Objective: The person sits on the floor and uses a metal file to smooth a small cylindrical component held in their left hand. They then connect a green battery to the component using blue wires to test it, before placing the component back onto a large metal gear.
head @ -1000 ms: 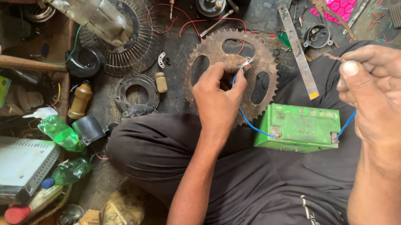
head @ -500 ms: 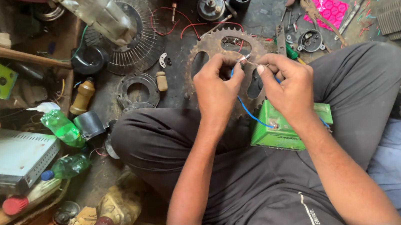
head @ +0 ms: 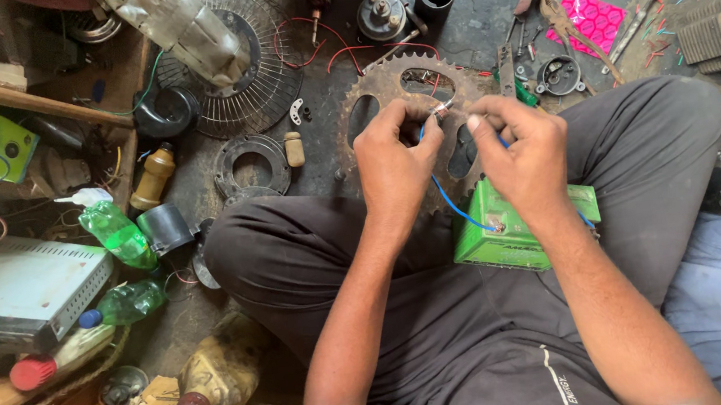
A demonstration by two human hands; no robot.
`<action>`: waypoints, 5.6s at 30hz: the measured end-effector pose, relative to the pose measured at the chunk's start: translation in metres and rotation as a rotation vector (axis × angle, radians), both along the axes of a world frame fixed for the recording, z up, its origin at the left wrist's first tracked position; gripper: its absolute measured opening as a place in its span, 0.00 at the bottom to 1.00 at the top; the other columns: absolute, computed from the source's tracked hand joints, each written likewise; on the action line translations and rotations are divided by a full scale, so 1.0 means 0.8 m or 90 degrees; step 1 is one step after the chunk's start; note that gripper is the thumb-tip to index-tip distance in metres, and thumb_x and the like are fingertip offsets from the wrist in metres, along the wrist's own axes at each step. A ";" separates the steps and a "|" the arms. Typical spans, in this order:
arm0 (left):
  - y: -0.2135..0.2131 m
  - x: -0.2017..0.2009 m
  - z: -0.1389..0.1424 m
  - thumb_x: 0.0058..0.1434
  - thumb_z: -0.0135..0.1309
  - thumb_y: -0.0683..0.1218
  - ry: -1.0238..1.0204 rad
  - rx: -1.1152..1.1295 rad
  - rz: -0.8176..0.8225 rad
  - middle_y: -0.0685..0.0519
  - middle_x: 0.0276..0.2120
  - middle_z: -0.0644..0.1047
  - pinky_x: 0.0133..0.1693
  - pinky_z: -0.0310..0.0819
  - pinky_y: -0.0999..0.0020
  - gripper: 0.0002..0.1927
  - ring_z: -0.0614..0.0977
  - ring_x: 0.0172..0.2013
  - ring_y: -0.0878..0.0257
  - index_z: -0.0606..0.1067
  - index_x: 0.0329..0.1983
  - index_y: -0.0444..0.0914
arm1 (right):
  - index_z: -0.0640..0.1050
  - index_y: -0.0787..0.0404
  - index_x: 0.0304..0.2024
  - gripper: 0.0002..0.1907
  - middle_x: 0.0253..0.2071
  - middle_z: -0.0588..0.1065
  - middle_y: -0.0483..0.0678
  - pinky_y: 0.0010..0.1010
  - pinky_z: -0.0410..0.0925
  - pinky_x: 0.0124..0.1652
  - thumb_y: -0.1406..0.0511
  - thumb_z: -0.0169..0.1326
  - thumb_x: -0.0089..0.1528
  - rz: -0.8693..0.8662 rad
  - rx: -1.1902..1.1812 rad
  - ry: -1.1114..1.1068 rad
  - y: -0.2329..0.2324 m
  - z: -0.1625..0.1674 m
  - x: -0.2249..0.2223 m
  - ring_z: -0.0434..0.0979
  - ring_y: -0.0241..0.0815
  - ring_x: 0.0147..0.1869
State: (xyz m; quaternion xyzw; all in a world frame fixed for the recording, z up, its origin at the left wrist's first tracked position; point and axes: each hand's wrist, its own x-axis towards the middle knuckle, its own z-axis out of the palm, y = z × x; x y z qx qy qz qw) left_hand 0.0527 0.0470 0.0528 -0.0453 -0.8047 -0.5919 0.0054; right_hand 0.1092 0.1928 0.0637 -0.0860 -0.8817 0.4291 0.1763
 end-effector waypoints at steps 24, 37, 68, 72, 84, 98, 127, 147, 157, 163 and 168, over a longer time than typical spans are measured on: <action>0.008 -0.001 -0.003 0.56 0.62 0.40 0.012 -0.008 0.009 0.53 0.22 0.77 0.27 0.71 0.71 0.05 0.76 0.22 0.69 0.77 0.32 0.34 | 0.79 0.70 0.38 0.06 0.27 0.79 0.46 0.21 0.66 0.27 0.71 0.62 0.64 -0.017 -0.102 -0.068 0.007 -0.013 0.013 0.76 0.25 0.27; 0.009 0.000 -0.002 0.56 0.63 0.40 0.003 0.002 0.004 0.54 0.21 0.76 0.26 0.69 0.72 0.06 0.74 0.22 0.71 0.77 0.32 0.34 | 0.82 0.69 0.39 0.05 0.23 0.77 0.46 0.23 0.61 0.24 0.71 0.63 0.64 -0.014 -0.073 -0.065 0.011 -0.010 0.011 0.70 0.27 0.23; 0.007 0.027 0.001 0.61 0.62 0.40 0.173 -0.164 -0.056 0.49 0.44 0.78 0.47 0.72 0.57 0.09 0.79 0.45 0.48 0.76 0.42 0.38 | 0.78 0.68 0.51 0.10 0.23 0.75 0.48 0.24 0.64 0.28 0.71 0.57 0.68 -0.047 -0.104 -0.101 0.032 -0.003 0.026 0.73 0.28 0.26; 0.010 0.030 -0.001 0.62 0.61 0.40 0.198 -0.193 -0.073 0.47 0.43 0.79 0.47 0.71 0.54 0.09 0.79 0.45 0.45 0.74 0.44 0.37 | 0.77 0.68 0.52 0.11 0.23 0.73 0.47 0.26 0.62 0.27 0.71 0.58 0.68 -0.064 -0.084 -0.087 0.032 -0.004 0.028 0.68 0.28 0.25; -0.007 0.006 -0.012 0.61 0.62 0.44 0.153 -0.216 -0.086 0.48 0.36 0.80 0.44 0.69 0.52 0.10 0.78 0.39 0.46 0.76 0.42 0.37 | 0.76 0.70 0.49 0.09 0.27 0.76 0.46 0.23 0.63 0.29 0.72 0.57 0.68 -0.044 -0.130 -0.075 0.029 -0.017 0.031 0.69 0.25 0.29; 0.016 0.031 -0.002 0.65 0.58 0.41 0.232 -0.240 -0.053 0.45 0.47 0.76 0.49 0.71 0.54 0.10 0.77 0.47 0.45 0.71 0.46 0.34 | 0.80 0.69 0.51 0.09 0.28 0.76 0.48 0.25 0.63 0.31 0.69 0.55 0.71 -0.022 -0.113 -0.079 0.029 -0.015 0.031 0.70 0.27 0.32; 0.014 0.026 -0.008 0.66 0.57 0.42 0.199 -0.247 -0.035 0.45 0.41 0.77 0.46 0.68 0.52 0.09 0.77 0.43 0.44 0.71 0.45 0.36 | 0.73 0.72 0.57 0.14 0.31 0.78 0.55 0.34 0.69 0.36 0.68 0.55 0.72 -0.011 -0.033 -0.029 0.020 -0.007 0.033 0.80 0.43 0.33; 0.021 0.022 -0.005 0.60 0.63 0.41 0.179 -0.170 -0.009 0.51 0.34 0.78 0.40 0.72 0.59 0.07 0.78 0.36 0.53 0.79 0.41 0.40 | 0.77 0.68 0.42 0.06 0.30 0.80 0.51 0.26 0.66 0.31 0.70 0.62 0.69 -0.012 -0.036 0.019 0.024 -0.014 0.034 0.79 0.34 0.29; 0.023 0.022 -0.010 0.60 0.63 0.40 0.209 -0.183 -0.002 0.50 0.35 0.78 0.42 0.72 0.57 0.08 0.79 0.38 0.51 0.78 0.41 0.39 | 0.80 0.68 0.42 0.06 0.32 0.79 0.52 0.29 0.67 0.31 0.70 0.65 0.68 -0.040 0.016 0.024 0.020 -0.011 0.034 0.78 0.36 0.28; 0.020 0.023 -0.010 0.60 0.63 0.40 0.213 -0.178 -0.013 0.50 0.35 0.78 0.42 0.73 0.57 0.08 0.79 0.38 0.50 0.78 0.42 0.39 | 0.80 0.67 0.43 0.07 0.34 0.80 0.53 0.29 0.67 0.31 0.70 0.65 0.67 -0.034 0.022 0.030 0.019 -0.014 0.033 0.77 0.37 0.29; 0.018 0.021 -0.010 0.59 0.63 0.40 0.214 -0.179 -0.016 0.49 0.35 0.77 0.41 0.72 0.56 0.08 0.79 0.37 0.50 0.78 0.41 0.39 | 0.80 0.67 0.41 0.06 0.33 0.80 0.52 0.29 0.67 0.31 0.69 0.64 0.67 -0.029 0.015 0.008 0.018 -0.013 0.031 0.77 0.37 0.28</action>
